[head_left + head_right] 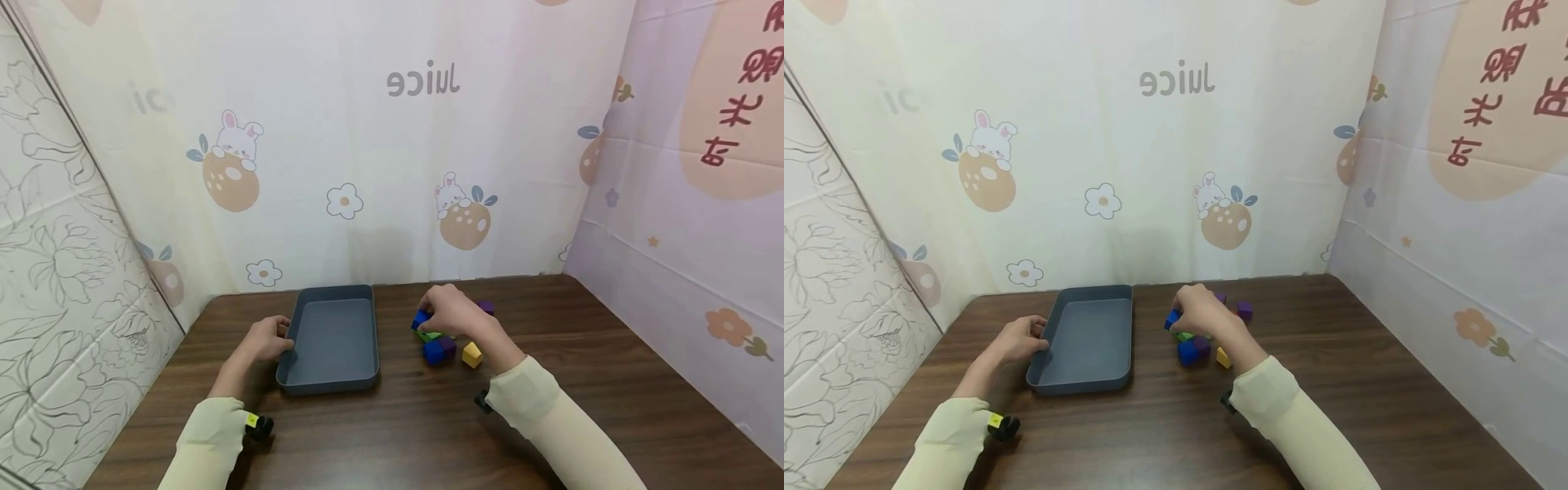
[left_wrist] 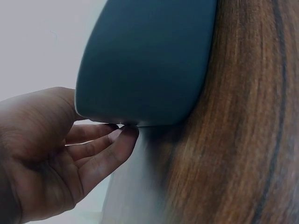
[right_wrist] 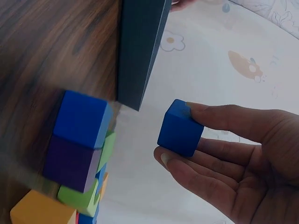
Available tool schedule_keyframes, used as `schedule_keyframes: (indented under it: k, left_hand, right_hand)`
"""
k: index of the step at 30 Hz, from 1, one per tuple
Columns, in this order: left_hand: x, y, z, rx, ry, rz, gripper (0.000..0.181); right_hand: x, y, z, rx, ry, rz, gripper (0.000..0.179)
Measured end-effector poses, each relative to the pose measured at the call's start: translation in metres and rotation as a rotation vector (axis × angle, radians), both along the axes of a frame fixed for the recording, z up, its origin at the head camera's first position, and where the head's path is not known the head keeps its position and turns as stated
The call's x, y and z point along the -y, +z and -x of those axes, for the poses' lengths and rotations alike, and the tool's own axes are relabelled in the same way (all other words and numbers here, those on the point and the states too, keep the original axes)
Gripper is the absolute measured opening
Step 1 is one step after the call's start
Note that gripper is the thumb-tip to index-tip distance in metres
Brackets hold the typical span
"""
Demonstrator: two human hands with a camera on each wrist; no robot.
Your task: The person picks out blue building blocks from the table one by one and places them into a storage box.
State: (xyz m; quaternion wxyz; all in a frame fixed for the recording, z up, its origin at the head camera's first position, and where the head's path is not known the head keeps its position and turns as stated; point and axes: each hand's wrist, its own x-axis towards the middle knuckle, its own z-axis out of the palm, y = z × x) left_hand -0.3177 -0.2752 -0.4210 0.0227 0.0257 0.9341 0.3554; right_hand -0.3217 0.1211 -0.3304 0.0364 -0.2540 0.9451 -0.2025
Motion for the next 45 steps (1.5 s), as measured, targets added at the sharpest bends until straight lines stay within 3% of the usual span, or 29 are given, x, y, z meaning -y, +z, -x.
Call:
schedule_keyframes:
  k: [19, 45]
  left_hand:
    - [-0.001, -0.002, 0.001, -0.009, 0.017, 0.020, 0.050]
    - [0.001, -0.001, 0.001, 0.004, 0.009, 0.017, 0.053]
  right_hand:
    - [0.040, 0.007, -0.002, -0.034, 0.070, 0.023, 0.027]
    - [0.092, 0.012, -0.009, -0.004, 0.140, 0.076, 0.029]
